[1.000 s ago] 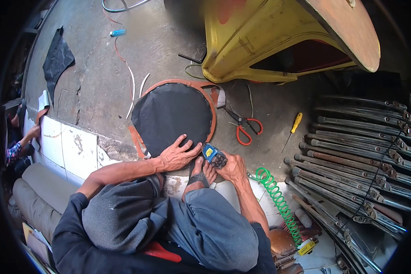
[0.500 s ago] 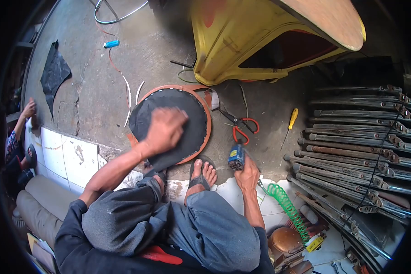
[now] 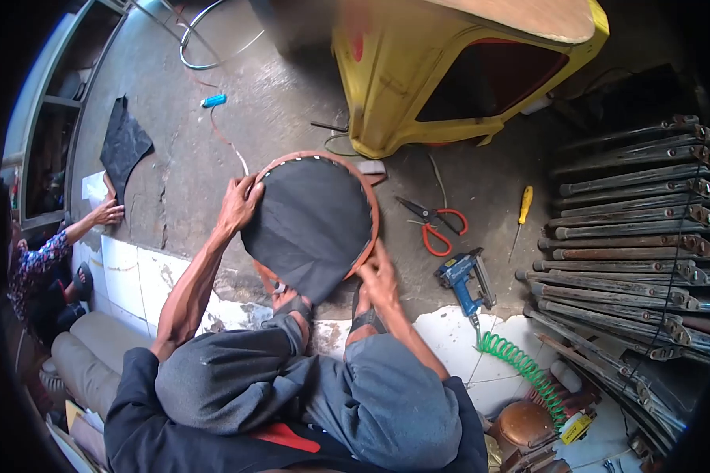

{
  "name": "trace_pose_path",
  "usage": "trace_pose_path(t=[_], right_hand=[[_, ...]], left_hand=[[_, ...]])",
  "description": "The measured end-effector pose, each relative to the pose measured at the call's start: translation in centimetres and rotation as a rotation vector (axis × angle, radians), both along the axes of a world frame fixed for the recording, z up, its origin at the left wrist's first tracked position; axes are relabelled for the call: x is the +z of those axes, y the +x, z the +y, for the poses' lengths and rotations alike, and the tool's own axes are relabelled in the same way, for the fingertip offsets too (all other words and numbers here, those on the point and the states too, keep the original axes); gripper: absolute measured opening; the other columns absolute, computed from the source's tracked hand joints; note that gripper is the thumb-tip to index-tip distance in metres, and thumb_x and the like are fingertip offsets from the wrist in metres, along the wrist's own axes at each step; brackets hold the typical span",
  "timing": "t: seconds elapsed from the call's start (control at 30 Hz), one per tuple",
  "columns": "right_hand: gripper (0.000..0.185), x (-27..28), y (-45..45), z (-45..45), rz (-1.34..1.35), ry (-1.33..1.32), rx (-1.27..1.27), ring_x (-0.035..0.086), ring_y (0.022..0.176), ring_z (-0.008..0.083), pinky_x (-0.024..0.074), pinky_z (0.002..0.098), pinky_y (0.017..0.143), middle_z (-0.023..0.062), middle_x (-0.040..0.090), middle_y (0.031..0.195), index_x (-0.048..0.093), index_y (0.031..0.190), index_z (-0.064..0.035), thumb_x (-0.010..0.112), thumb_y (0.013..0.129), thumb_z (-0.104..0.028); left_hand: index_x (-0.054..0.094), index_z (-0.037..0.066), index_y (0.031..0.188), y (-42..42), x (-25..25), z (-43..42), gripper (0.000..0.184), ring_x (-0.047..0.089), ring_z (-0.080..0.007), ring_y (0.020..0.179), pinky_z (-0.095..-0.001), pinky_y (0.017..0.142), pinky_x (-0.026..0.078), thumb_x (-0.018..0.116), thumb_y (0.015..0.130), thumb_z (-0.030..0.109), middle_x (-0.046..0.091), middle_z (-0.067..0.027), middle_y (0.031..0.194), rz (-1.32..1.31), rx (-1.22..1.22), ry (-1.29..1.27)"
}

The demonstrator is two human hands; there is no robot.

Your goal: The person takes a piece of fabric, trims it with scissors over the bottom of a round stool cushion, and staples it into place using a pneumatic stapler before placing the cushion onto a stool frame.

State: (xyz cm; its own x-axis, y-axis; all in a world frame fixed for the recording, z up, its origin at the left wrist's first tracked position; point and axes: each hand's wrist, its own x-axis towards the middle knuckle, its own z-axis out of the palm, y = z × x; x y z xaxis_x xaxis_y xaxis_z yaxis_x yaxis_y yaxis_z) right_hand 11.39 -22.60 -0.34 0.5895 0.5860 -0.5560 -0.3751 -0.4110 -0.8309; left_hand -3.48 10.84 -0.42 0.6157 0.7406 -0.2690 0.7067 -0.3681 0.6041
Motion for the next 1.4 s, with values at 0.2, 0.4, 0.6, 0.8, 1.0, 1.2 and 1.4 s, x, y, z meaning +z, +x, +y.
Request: trace_pose_path(t=[0.2, 0.4, 0.6, 0.8, 1.0, 1.2, 1.4], right_hand=[[0.063, -2.4, 6.9, 2.6, 0.159, 0.172, -0.106, 0.063, 0.121, 0.0236, 0.0476, 0.0332, 0.103, 0.0209, 0.063, 0.134, 0.045, 0.152, 0.0024, 0.054, 0.090, -0.010], [0.040, 2.2, 3.7, 2.7, -0.404, -0.490, 0.099, 0.072, 0.102, 0.0330, 0.0539, 0.0410, 0.090, 0.0206, 0.073, 0.107, 0.066, 0.117, 0.0010, 0.069, 0.093, -0.031], [0.039, 1.1, 2.9, 2.6, -0.313, -0.423, 0.095, 0.071, 0.093, 0.0370, 0.0538, 0.0433, 0.084, 0.0174, 0.072, 0.098, 0.058, 0.117, -0.0022, 0.071, 0.092, -0.029], [0.046, 2.8, 1.2, 3.8, -1.011, -0.075, 0.600, 0.051, 0.128, 0.0295, 0.0391, 0.0552, 0.107, 0.0126, 0.058, 0.131, 0.062, 0.132, -0.0119, 0.073, 0.088, -0.022], [0.042, 0.8, 0.2, 3.7, -1.159, 0.108, 0.961, 0.053, 0.125, 0.0258, 0.0327, 0.0592, 0.112, 0.0059, 0.063, 0.128, 0.071, 0.121, -0.0153, 0.078, 0.083, -0.033], [0.037, 0.6, 0.1, 4.3, -1.099, 0.141, 0.870, 0.059, 0.112, 0.0237, 0.0351, 0.0571, 0.108, 0.0032, 0.068, 0.109, 0.075, 0.109, -0.0122, 0.080, 0.080, -0.035], [0.031, 1.1, -0.5, 4.6, -1.022, 0.215, 0.758, 0.062, 0.103, 0.0231, 0.0374, 0.0559, 0.106, 0.0035, 0.068, 0.097, 0.074, 0.104, -0.0096, 0.079, 0.082, -0.031]], left_hand=[[0.049, 0.003, 0.148, -4.5, -3.1, -6.9, 0.060, 0.054, -0.0459, 0.122, -0.0483, 0.108, 0.043, 0.067, 0.095, 0.026, 0.051, -0.0307, 0.132, 0.026, 0.253, -0.066], [0.039, 0.003, 0.152, -0.4, -0.2, -10.8, 0.068, 0.040, -0.0502, 0.135, -0.0513, 0.114, 0.035, 0.067, 0.092, 0.017, 0.038, -0.0356, 0.143, 0.006, 0.129, 0.321], [0.044, 0.001, 0.144, -0.7, 0.3, -8.2, 0.062, 0.050, -0.0507, 0.123, -0.0542, 0.105, 0.041, 0.070, 0.090, 0.016, 0.046, -0.0345, 0.135, -0.003, 0.099, 0.100], [0.059, 0.014, 0.139, -2.6, 1.2, -13.0, 0.049, 0.036, -0.0415, 0.145, -0.0580, 0.119, 0.027, 0.070, 0.093, 0.027, 0.043, -0.0187, 0.154, -0.023, -0.542, 0.314], [0.069, 0.019, 0.129, -3.9, -0.3, -12.6, 0.043, 0.049, -0.0281, 0.135, -0.0543, 0.117, 0.030, 0.069, 0.090, 0.036, 0.058, -0.0055, 0.141, -0.130, -0.835, 0.357], [0.070, 0.009, 0.117, -3.2, -1.0, -12.3, 0.035, 0.058, -0.0237, 0.104, -0.0454, 0.101, 0.042, 0.067, 0.085, 0.022, 0.063, -0.0036, 0.105, -0.262, -0.911, 0.254], [0.069, 0.002, 0.116, -3.7, -0.7, -12.5, 0.036, 0.056, -0.0247, 0.093, -0.0373, 0.087, 0.046, 0.067, 0.083, 0.015, 0.062, -0.0073, 0.099, -0.316, -0.891, 0.133]])
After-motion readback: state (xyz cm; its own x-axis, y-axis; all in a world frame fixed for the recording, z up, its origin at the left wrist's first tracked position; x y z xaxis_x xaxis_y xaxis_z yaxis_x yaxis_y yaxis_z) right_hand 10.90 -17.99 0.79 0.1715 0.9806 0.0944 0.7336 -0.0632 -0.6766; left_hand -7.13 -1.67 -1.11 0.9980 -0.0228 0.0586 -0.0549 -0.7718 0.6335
